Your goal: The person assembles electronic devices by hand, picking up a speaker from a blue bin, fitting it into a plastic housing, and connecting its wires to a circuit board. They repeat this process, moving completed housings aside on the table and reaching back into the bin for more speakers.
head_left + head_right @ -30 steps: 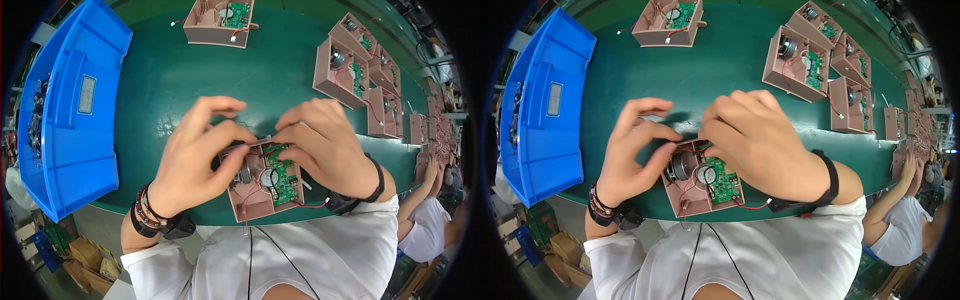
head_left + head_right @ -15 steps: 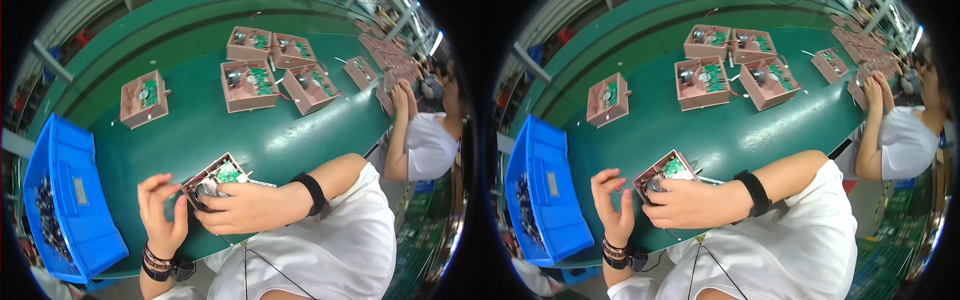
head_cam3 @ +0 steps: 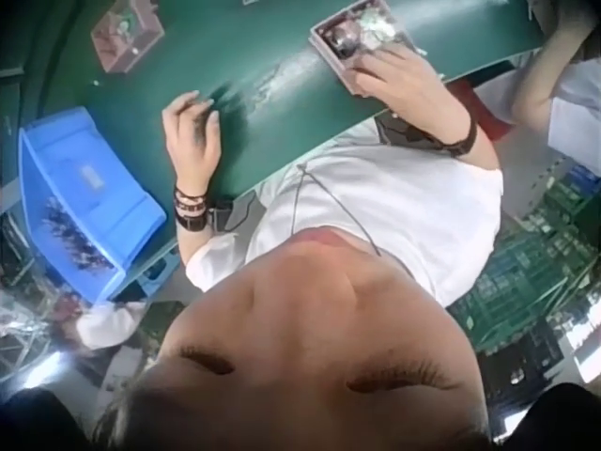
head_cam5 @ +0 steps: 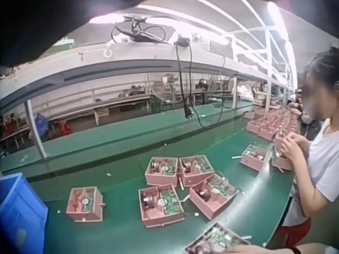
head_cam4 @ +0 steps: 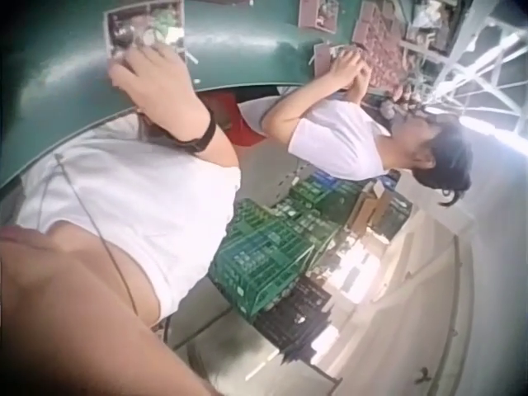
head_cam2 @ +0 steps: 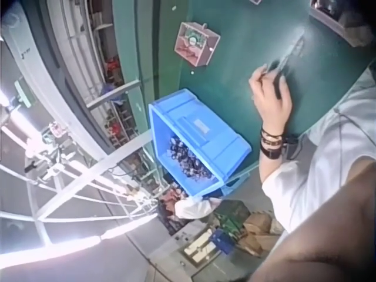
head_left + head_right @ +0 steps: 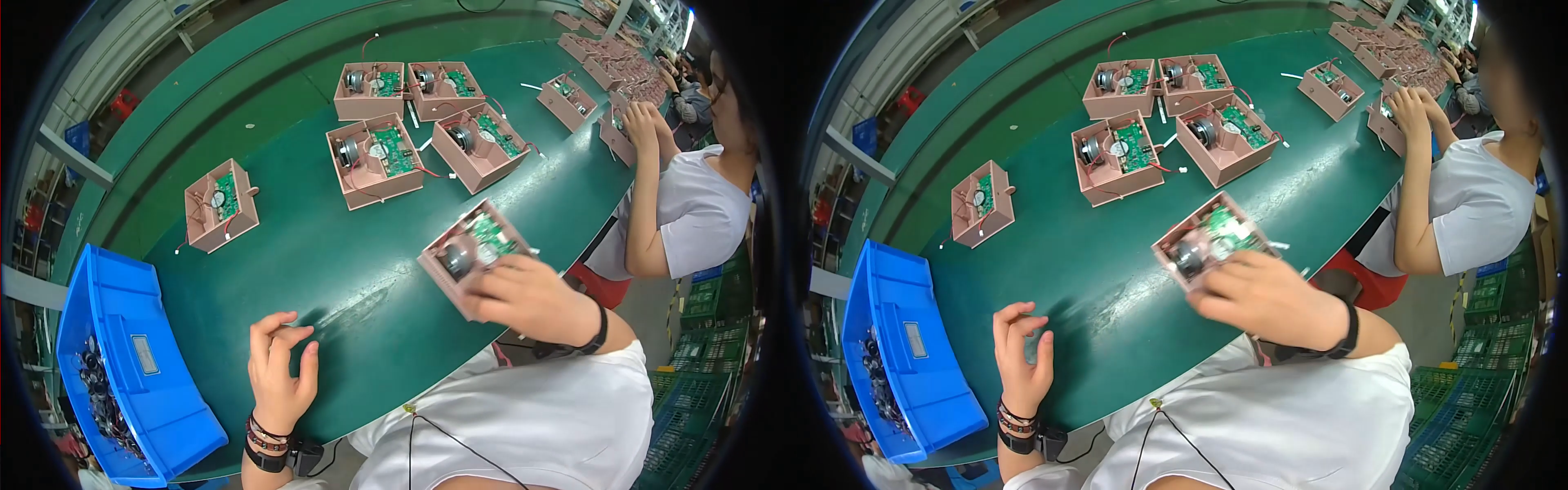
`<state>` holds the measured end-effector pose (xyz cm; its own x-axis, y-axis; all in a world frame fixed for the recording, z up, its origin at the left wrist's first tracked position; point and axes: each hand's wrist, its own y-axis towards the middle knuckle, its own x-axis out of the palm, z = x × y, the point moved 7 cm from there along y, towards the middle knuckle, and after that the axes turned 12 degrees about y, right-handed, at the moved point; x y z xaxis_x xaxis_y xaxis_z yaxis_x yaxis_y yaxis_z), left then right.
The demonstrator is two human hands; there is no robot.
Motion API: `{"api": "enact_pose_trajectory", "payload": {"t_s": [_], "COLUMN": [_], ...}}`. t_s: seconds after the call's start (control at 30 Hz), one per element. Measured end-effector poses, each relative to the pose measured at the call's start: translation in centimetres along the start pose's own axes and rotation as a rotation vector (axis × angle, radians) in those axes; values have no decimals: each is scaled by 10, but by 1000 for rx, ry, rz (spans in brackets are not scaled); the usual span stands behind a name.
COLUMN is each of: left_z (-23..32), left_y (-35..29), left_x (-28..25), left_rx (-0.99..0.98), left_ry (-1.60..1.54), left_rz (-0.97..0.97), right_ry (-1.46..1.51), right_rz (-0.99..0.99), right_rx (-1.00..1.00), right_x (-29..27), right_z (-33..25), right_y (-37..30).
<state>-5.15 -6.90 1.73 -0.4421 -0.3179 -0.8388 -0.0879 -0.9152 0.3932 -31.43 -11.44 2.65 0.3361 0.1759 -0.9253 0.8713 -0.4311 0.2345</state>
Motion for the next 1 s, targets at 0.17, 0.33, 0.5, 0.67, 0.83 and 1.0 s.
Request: {"api": "enact_pose_trajectory", "payload": {"t_s": [0.17,0.33,0.5,0.67,0.83,1.0], "left_z": [-1,-29,-111,-116,-64,38], "left_y": [15,56,81,81,42,-15], "left_x": [-18,-26,-9,-7,-8,-81], "left_rx": [46,75,-66,-72,-161,77], "left_ry": [232,584,685,691,652,490], "left_rz": [2,169,232,184,-284,10], "right_ry": [-111,-403,-571,-380,-80,55], "right_rz": [62,140,197,274,30,116], "right_rx": [243,439,441,239,-398,-707], "right_x": [-26,-48,-56,-59,2,48], "right_z": [41,84,76,28,-53,-71], "right_y": [-34,-64,-64,0,87,125]}}
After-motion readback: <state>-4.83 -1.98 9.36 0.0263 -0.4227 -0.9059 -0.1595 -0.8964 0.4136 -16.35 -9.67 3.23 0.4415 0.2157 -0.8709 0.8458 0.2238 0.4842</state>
